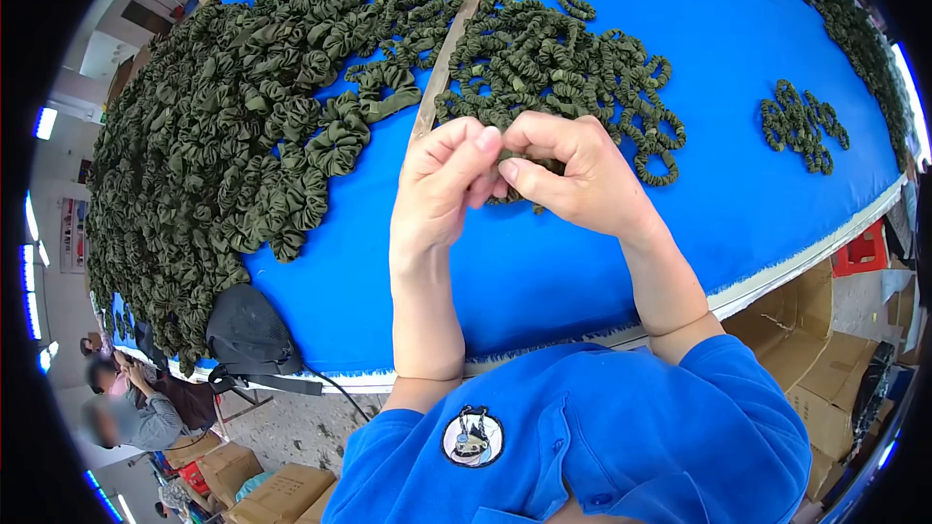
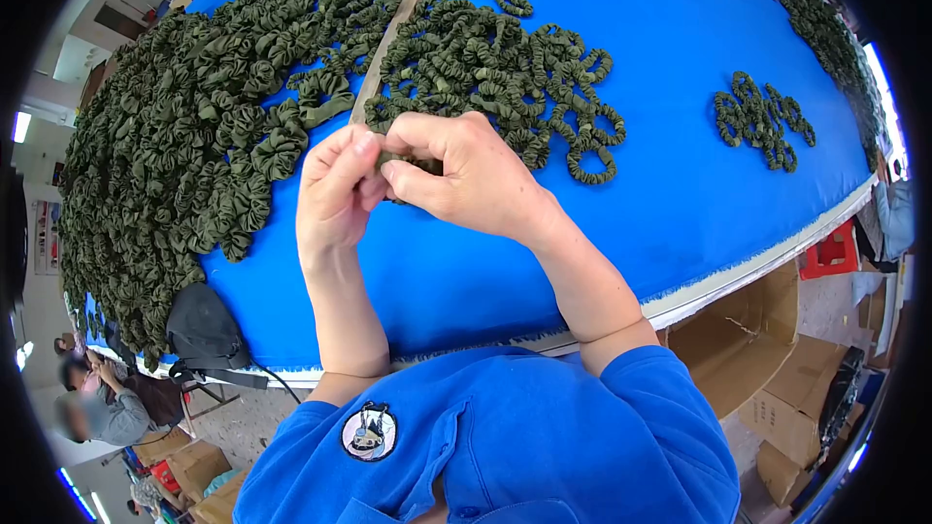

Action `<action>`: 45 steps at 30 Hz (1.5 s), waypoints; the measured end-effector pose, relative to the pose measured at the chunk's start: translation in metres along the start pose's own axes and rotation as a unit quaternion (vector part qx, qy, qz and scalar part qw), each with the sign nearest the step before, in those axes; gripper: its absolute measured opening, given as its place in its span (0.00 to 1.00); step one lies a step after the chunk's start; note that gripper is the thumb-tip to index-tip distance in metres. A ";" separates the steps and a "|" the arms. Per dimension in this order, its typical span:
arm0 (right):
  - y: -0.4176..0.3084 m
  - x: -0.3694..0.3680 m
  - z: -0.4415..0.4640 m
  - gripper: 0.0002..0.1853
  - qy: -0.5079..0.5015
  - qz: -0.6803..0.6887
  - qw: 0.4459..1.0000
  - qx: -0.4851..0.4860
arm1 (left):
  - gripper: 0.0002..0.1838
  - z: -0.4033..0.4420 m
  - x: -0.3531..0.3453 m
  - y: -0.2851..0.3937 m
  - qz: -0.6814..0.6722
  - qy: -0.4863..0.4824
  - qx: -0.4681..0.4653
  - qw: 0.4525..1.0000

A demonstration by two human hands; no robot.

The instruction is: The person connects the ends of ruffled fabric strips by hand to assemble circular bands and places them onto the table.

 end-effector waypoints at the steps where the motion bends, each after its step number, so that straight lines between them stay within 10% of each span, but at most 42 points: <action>1: 0.000 0.001 0.000 0.02 -0.010 0.010 1.000 -0.001 | 0.10 0.000 -0.001 0.000 -0.052 0.009 0.014 0.999; 12: -0.014 0.002 -0.002 0.03 0.034 -0.063 0.995 0.069 | 0.10 0.004 0.012 0.005 -0.236 -0.032 -0.038 0.970; 16: -0.011 0.007 -0.005 0.03 0.077 -0.064 0.993 0.055 | 0.07 0.001 -0.007 0.005 0.056 0.040 -0.001 0.998; 22: -0.017 0.006 -0.006 0.04 0.081 -0.035 0.992 0.086 | 0.06 -0.003 -0.003 0.001 0.098 -0.060 -0.030 0.993; 32: -0.015 0.003 -0.003 0.05 0.070 -0.090 0.986 0.121 | 0.09 0.001 0.005 0.005 -0.289 -0.057 -0.117 0.948; 45: -0.017 0.008 -0.004 0.05 0.082 -0.019 0.995 0.050 | 0.08 0.002 -0.004 0.000 0.050 -0.024 -0.083 0.995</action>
Point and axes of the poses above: each hand's wrist, its own z-axis towards the middle knuckle, its own x-axis out of the back of the hand, y = z × x, the point moved 4 cm from there along z, towards the middle knuckle, and after that the axes turned 2 degrees about -x, right-handed, at the moved point
